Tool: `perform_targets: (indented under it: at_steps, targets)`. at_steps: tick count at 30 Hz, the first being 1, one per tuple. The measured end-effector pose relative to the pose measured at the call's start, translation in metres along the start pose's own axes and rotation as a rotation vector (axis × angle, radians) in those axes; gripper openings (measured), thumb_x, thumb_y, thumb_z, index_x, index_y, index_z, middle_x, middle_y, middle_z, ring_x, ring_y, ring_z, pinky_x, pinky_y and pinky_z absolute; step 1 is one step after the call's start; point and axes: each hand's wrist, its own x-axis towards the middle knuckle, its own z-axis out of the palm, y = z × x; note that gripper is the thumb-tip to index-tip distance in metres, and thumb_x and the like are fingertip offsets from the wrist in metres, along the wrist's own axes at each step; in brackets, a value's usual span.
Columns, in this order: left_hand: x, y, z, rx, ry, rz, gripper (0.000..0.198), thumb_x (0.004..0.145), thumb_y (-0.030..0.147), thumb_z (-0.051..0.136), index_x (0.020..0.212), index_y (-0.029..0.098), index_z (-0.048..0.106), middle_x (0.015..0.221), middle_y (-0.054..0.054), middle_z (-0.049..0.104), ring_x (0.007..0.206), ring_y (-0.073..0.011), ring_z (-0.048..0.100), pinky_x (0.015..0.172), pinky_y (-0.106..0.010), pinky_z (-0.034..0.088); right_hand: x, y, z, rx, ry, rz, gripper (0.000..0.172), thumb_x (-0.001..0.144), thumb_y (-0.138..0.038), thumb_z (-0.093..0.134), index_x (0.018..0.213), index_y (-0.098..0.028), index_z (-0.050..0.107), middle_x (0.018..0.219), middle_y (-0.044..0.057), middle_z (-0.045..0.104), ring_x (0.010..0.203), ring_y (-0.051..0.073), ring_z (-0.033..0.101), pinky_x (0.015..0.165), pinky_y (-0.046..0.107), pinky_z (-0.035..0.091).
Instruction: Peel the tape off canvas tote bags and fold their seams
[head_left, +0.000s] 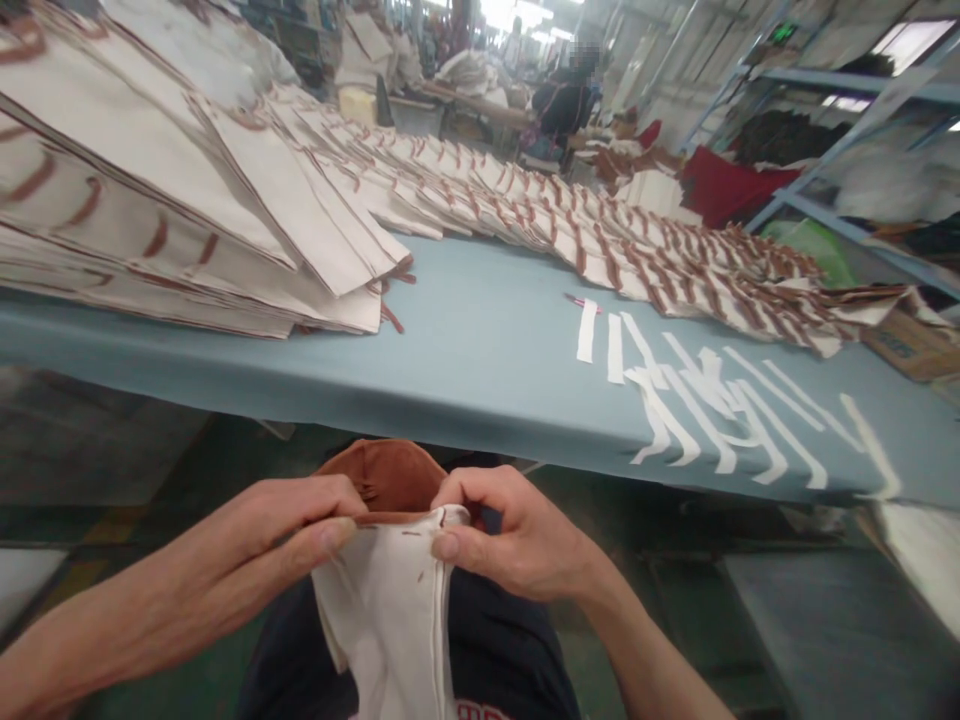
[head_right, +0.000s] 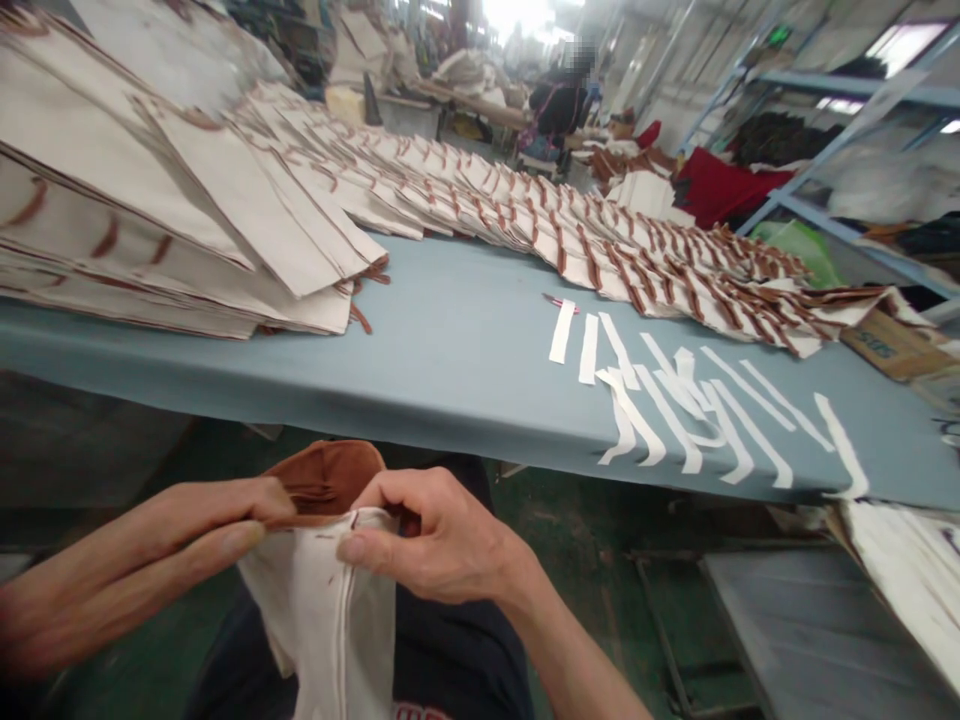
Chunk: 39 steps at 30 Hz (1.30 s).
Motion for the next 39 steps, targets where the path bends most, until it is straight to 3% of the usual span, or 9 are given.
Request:
perform_targets:
  at_steps: [2,4,10,20,25,29,39]
  targets:
    - [0.008,0.004,0.002,-0.102,-0.126,0.037,0.029,0.114,0.031,0.054,0.097,0.024,0.076,0.091,0.002,0.080,0.082,-0.0166,0.074,0.079,-0.019,0.058,0.003,-0.005,0.001,-0.014,-0.003,-0.010,0.054,0.093,-0.068,0.089,0.082,-0.019,0.069,0.071,-0.007,0.056,0.062,0.010,0.043,0.057,0.024,0.035]
    - [0.016,0.010,0.004,-0.165,-0.177,0.049,0.024,0.112,0.028,0.057,0.098,0.025,0.076,0.096,0.001,0.081,0.085,-0.0165,0.074,0.081,-0.019,0.057,0.007,-0.010,0.002,-0.032,-0.016,-0.021,0.055,0.093,-0.069,0.088,0.082,-0.019,0.069,0.071,-0.006,0.057,0.062,0.010,0.044,0.057,0.024,0.036]
    - [0.035,0.028,0.011,-0.084,-0.111,0.001,0.017,0.099,0.028,0.063,0.086,0.025,0.074,0.084,0.004,0.078,0.076,-0.0151,0.071,0.073,-0.019,0.054,0.011,-0.004,0.001,-0.091,-0.027,-0.011,0.059,0.087,-0.073,0.091,0.079,-0.020,0.065,0.070,-0.007,0.055,0.061,0.010,0.044,0.056,0.024,0.033]
    - [0.050,0.038,0.023,-0.172,-0.305,-0.214,0.032,0.098,0.044,0.050,0.075,0.022,0.058,0.069,0.005,0.050,0.063,-0.0145,0.047,0.055,-0.023,0.037,0.009,0.007,-0.005,-0.135,0.002,0.082,0.068,0.078,-0.079,0.095,0.077,-0.021,0.060,0.068,-0.009,0.053,0.061,0.009,0.041,0.056,0.024,0.031]
    - [0.046,0.031,0.029,-0.180,-0.277,-0.194,0.034,0.102,0.041,0.049,0.077,0.022,0.060,0.068,0.005,0.049,0.064,-0.0138,0.046,0.055,-0.024,0.033,0.008,0.013,-0.008,-0.093,0.013,0.121,0.070,0.074,-0.080,0.097,0.079,-0.021,0.060,0.070,-0.008,0.054,0.064,0.010,0.043,0.058,0.024,0.033]
    - [0.045,0.031,0.031,-0.188,-0.244,-0.123,0.034,0.104,0.034,0.044,0.077,0.021,0.059,0.070,0.005,0.051,0.065,-0.0132,0.048,0.059,-0.023,0.036,0.004,0.016,-0.009,0.001,-0.010,0.153,0.068,0.078,-0.078,0.097,0.083,-0.019,0.063,0.073,-0.007,0.057,0.064,0.010,0.044,0.058,0.024,0.034]
    - [0.043,0.029,0.035,-0.288,-0.245,-0.101,0.036,0.107,0.038,0.045,0.076,0.022,0.053,0.069,0.007,0.041,0.062,-0.0119,0.039,0.055,-0.023,0.032,0.004,0.013,-0.007,0.095,-0.039,0.134,0.060,0.088,-0.071,0.093,0.084,-0.018,0.065,0.076,-0.005,0.058,0.067,0.011,0.044,0.062,0.024,0.035]
